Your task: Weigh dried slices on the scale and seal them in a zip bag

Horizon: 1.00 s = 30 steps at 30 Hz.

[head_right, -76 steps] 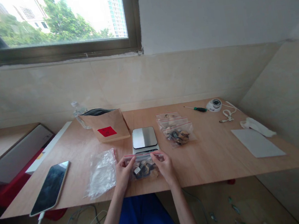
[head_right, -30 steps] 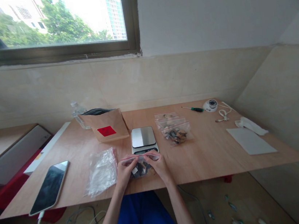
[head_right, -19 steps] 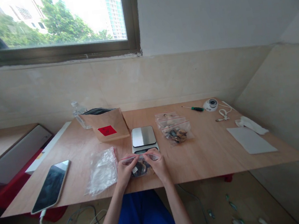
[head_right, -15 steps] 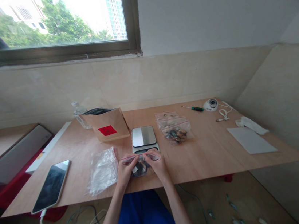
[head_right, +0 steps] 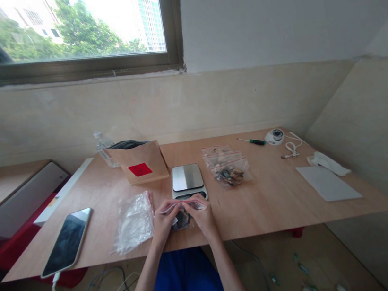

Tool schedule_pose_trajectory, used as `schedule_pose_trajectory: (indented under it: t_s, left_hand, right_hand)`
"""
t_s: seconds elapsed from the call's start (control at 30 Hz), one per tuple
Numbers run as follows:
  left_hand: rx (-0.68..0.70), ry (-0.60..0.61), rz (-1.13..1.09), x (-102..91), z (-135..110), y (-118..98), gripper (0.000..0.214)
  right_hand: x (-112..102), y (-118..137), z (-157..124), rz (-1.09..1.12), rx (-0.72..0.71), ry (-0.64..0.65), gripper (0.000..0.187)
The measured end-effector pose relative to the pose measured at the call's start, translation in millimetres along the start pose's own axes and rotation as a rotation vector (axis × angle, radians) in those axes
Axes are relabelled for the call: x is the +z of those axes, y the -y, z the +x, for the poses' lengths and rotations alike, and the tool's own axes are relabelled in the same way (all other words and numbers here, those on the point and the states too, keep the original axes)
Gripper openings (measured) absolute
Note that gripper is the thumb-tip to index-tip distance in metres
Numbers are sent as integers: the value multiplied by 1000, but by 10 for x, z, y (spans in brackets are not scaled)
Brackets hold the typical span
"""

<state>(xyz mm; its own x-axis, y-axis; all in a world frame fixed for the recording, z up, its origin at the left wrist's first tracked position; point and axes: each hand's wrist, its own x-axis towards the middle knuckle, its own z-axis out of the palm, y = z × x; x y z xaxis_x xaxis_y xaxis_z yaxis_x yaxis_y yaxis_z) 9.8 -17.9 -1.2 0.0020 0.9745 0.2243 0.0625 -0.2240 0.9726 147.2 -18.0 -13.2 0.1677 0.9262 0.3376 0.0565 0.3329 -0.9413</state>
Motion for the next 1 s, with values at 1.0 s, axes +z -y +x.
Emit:
schedule_pose_trajectory:
  t_s: [1.0]
  left_hand:
    - [-199, -157, -282, -100, -25, 81, 47]
  right_hand:
    - [-553, 111, 61, -285, 85, -236, 53]
